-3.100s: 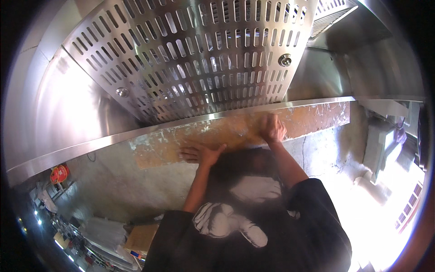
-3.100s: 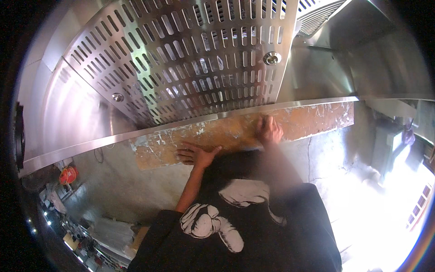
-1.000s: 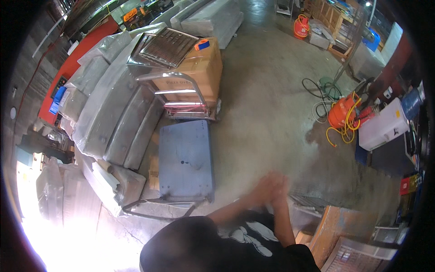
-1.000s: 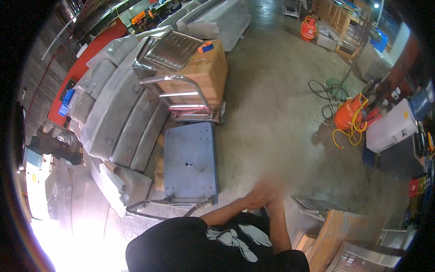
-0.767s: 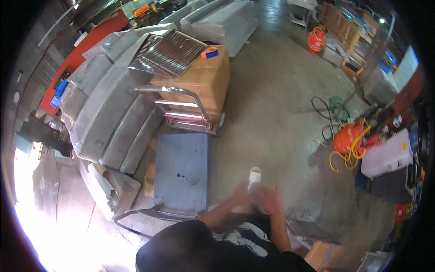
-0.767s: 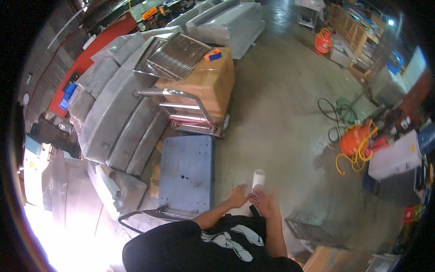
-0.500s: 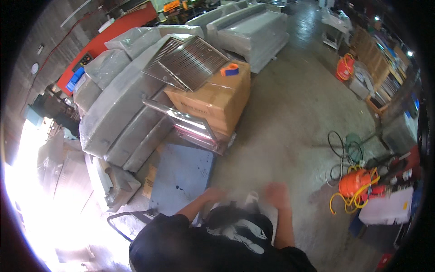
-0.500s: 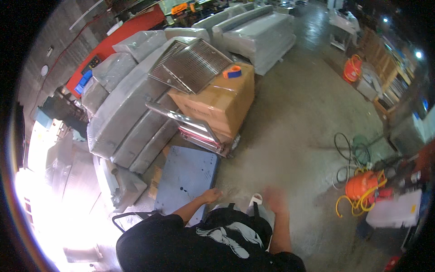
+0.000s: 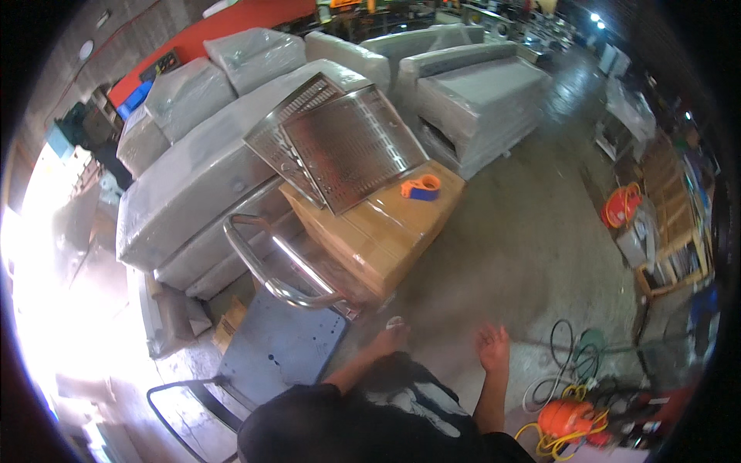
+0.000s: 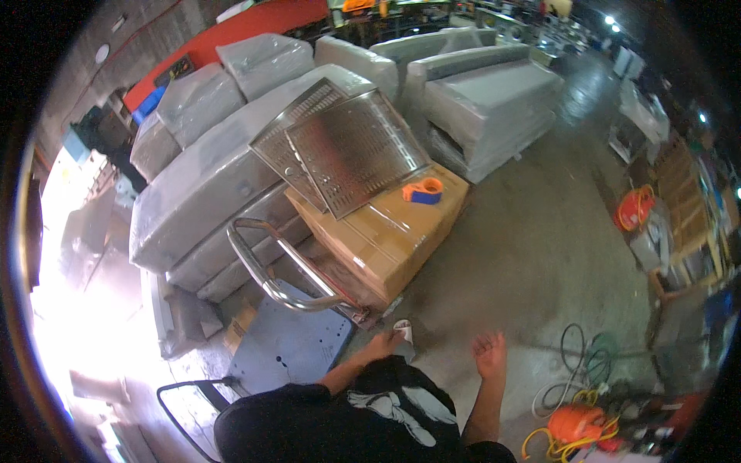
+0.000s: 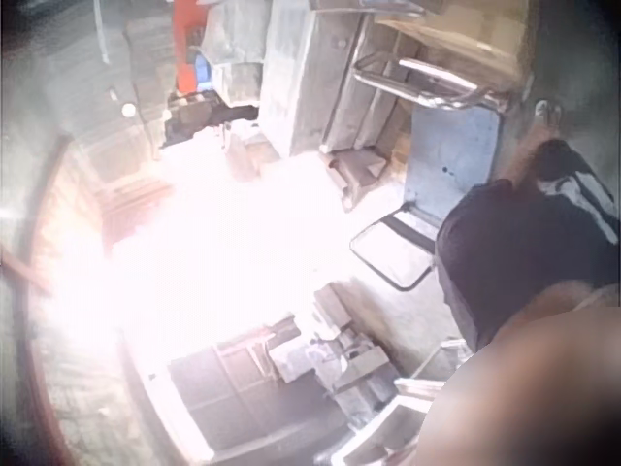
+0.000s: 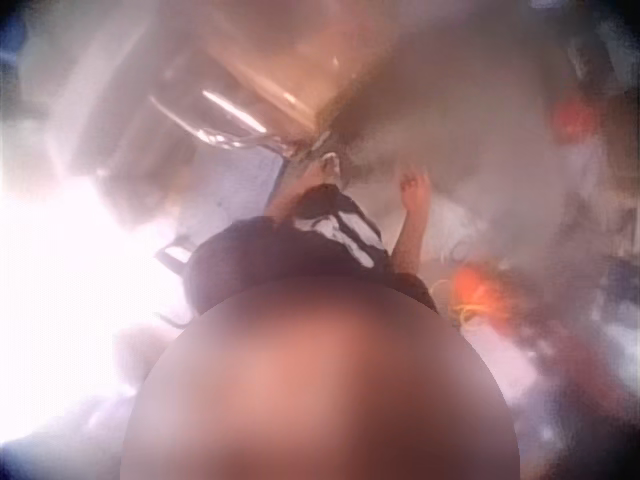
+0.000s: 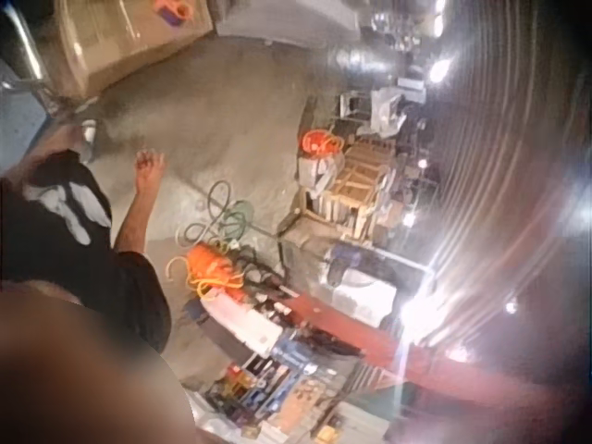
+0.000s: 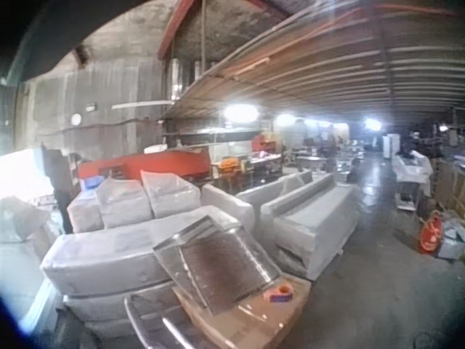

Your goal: The person removes a perforated metal panel from a stainless steel unit, walks around the workshop, and returns to wipe the interior surfaces with a cloth. The person then reattaches the panel to the unit.

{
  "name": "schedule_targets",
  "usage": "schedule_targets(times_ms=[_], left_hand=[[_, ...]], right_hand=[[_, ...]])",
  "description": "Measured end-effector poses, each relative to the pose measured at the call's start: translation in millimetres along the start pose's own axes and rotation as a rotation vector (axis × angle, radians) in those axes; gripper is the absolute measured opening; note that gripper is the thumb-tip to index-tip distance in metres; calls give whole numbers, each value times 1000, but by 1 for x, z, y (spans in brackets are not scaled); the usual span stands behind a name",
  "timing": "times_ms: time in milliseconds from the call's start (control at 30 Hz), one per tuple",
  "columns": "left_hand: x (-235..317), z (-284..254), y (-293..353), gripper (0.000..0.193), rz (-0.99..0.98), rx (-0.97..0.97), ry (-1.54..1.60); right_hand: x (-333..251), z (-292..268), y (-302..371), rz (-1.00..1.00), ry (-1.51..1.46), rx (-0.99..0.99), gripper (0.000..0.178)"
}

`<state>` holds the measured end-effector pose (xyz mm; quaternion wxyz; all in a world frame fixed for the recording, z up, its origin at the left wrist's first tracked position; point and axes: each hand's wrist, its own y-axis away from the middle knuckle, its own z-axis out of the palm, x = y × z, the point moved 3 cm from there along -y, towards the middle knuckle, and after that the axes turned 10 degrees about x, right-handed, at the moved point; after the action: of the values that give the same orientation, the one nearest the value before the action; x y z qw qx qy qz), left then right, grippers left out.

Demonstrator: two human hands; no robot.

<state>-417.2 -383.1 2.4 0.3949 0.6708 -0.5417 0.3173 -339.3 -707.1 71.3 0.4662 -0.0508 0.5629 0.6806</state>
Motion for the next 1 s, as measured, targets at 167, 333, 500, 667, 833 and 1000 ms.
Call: schedule_targets(times_ms=[167, 333, 500, 667, 833, 1000], left_hand=[[25, -87, -168, 64, -74, 429, 113], [-1, -186, -269, 66, -365, 615, 438], [-28, -262, -290, 64, -424, 777, 603], [-31, -328, -294, 80, -599, 777, 675], [-54, -367, -355, 87, -637, 900, 654], [-77, -368, -420, 80, -668, 967, 461]], right_hand=[[-57, 78, -80, 1, 34, 51, 55], [-120, 213, -167, -151, 258, -55, 54], [-145, 356, -275, -102, 495, -258, 58], [-160, 507, -393, -179, 796, -323, 63], [-140, 637, -499, -581, 979, -183, 76], [-111, 710, -564, -684, 1137, -241, 84]])
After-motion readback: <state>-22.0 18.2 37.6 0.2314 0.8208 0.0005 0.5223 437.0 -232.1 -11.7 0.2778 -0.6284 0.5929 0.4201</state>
